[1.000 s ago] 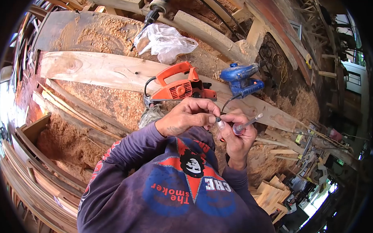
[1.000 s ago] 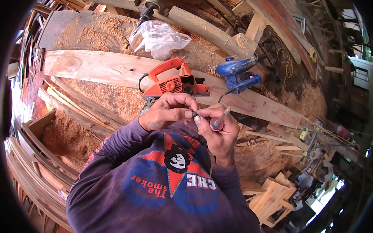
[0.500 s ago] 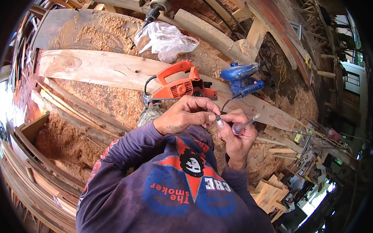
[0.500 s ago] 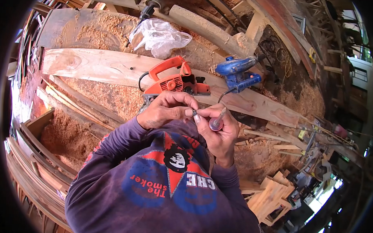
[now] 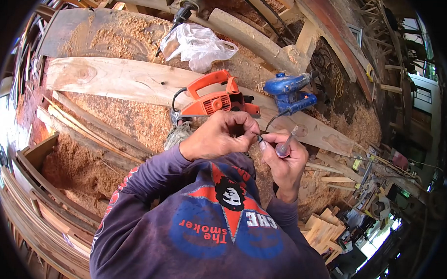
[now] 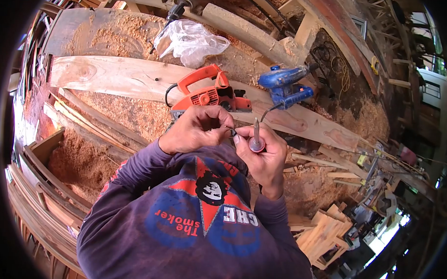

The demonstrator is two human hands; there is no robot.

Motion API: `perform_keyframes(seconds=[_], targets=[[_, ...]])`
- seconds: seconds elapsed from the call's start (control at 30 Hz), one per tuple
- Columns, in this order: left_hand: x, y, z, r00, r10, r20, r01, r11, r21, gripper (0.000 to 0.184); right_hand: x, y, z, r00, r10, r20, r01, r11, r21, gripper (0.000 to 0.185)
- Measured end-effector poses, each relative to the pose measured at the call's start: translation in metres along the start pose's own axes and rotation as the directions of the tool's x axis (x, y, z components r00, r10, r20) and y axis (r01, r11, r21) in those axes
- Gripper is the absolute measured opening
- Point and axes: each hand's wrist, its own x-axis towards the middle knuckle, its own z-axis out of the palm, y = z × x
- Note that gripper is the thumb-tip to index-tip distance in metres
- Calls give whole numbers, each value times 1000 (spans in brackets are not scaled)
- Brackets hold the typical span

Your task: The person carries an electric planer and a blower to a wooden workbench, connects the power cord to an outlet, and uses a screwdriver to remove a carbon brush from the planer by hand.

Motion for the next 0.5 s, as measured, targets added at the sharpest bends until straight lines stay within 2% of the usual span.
perform_keyframes(seconds=[0.13, 0.2, 0.27, 0.37, 0.4, 0.47, 0.5], targets=[[-2, 1, -2, 999, -42, -29, 45, 990, 134, 9, 0, 3, -2, 998, 25, 61, -21, 998, -64, 14], [-2, -5, -6, 998, -59, 17, 52, 966, 254, 10, 0, 5, -1, 995, 26, 101, -11, 990, -141, 16], [-4, -15, -9, 998, -67, 9, 62, 960, 273, 9, 0, 8, -2, 989, 4, 148, 20, 987, -160, 15], [-9, -29, -13, 993, -106, 50, 97, 981, 170, 15, 0, 16, -1, 966, 27, 258, 17, 986, -166, 12], [-11, -33, -13, 994, -103, 26, 97, 980, 175, 15, 0, 17, -2, 961, 19, 277, 25, 988, -153, 12], [-18, -42, -14, 990, -134, 53, 120, 970, 210, 15, 6, 21, -3, 920, -49, 388, 139, 968, -207, 12], [-20, -48, -14, 992, -126, 27, 112, 949, 295, 17, 6, 29, -4, 911, 11, 413, 82, 975, -206, 12]])
